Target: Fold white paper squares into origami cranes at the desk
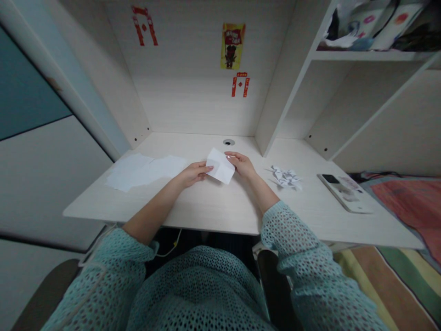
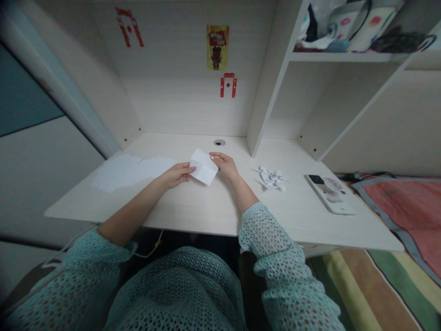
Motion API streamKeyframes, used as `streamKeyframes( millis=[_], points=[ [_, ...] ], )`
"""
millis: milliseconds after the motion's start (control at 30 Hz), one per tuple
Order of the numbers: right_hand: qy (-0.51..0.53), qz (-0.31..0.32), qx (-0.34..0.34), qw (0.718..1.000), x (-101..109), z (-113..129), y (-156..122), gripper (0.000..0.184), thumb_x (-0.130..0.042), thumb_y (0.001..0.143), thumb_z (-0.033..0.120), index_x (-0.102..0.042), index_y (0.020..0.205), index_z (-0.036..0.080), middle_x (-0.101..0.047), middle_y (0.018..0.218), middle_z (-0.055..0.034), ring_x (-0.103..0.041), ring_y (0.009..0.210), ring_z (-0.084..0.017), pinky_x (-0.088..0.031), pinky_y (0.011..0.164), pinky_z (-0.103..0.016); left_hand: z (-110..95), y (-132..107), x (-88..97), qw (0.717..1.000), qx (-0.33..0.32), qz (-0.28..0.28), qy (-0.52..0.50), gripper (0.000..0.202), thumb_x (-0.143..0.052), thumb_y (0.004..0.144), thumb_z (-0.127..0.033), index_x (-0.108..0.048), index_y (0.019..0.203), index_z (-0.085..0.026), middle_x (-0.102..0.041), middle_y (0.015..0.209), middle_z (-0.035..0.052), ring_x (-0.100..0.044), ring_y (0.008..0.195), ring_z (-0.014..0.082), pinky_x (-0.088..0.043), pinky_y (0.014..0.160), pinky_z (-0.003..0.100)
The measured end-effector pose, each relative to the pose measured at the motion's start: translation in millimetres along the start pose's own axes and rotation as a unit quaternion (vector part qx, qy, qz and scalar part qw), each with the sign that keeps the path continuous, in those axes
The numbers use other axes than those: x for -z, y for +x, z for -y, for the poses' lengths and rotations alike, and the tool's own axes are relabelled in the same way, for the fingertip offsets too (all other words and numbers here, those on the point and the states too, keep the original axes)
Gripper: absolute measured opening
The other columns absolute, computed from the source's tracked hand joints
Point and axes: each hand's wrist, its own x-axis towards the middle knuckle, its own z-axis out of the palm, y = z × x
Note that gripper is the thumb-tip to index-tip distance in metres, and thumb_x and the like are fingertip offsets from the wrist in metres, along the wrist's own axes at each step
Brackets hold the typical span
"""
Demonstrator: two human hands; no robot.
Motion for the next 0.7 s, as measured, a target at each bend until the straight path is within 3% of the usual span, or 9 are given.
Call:
streamKeyframes(
  millis=[133,267,367,467,567,700],
  points=[
    [0.02,-0.034,-0.007,0.999,-6.8,0.5,-2.5,0.047,-0.071,0.061,0.045,-0.063,0.1,0.018,-0.066,0.088,-0.0039,-0.058,0.07,-0.012,-0.043,0.059,-0.022,4.1,5.6,2.1,0.998,-0.026,-0.053,-0.037,0.037,-0.075,0.062,-0.031,-0.066,0.095,-0.016,-0.066,0.091,0.0083,-0.057,0.069,0.0103,-0.037,0.055,0.02],
    [0.078,-0.032,-0.067,0.994,-13.4,2.3,-6.0,0.047,-0.068,0.065,0.052,-0.061,0.1,0.021,-0.066,0.097,-0.0044,-0.062,0.072,-0.013,-0.048,0.058,-0.023,5.3,9.6,5.6,0.99,-0.051,-0.125,-0.052,0.039,-0.076,0.061,-0.033,-0.065,0.096,-0.019,-0.066,0.098,0.0063,-0.059,0.074,0.01,-0.041,0.059,0.019],
    [0.092,0.004,-0.115,0.989,-17.9,2.1,-9.0,0.045,-0.071,0.063,0.05,-0.063,0.095,0.019,-0.067,0.094,-0.0062,-0.063,0.068,-0.014,-0.05,0.053,-0.024,3.8,8.5,3.9,0.985,-0.069,-0.151,-0.048,0.042,-0.076,0.06,-0.036,-0.064,0.097,-0.019,-0.065,0.103,0.0066,-0.061,0.082,0.0131,-0.046,0.067,0.021],
    [0.074,0.003,-0.118,0.99,-20.1,0.7,-11.0,0.04,-0.077,0.059,0.045,-0.065,0.084,0.016,-0.067,0.088,-0.0065,-0.06,0.062,-0.012,-0.048,0.047,-0.021,2.7,6.8,0.6,0.986,-0.073,-0.146,-0.04,0.044,-0.075,0.06,-0.039,-0.064,0.097,-0.018,-0.064,0.107,0.0077,-0.061,0.088,0.0159,-0.049,0.073,0.025],
    [0.053,-0.009,-0.118,0.992,-19.7,-0.1,-11.2,0.037,-0.077,0.057,0.045,-0.065,0.074,0.015,-0.067,0.079,-0.0058,-0.056,0.057,-0.011,-0.044,0.043,-0.021,3.7,7.9,1.2,0.984,-0.08,-0.155,-0.033,0.043,-0.073,0.061,-0.044,-0.065,0.092,-0.016,-0.066,0.102,0.0081,-0.061,0.089,0.017,-0.049,0.076,0.028],
    [0.044,0.005,-0.131,0.99,-19.5,0.8,-11.8,0.034,-0.077,0.056,0.044,-0.064,0.069,0.016,-0.065,0.072,-0.0039,-0.052,0.055,-0.01,-0.041,0.042,-0.02,8.0,13.0,8.7,0.971,-0.119,-0.208,-0.011,0.045,-0.075,0.057,-0.044,-0.065,0.09,-0.015,-0.067,0.095,0.0077,-0.061,0.086,0.0165,-0.048,0.075,0.027]
  ],
)
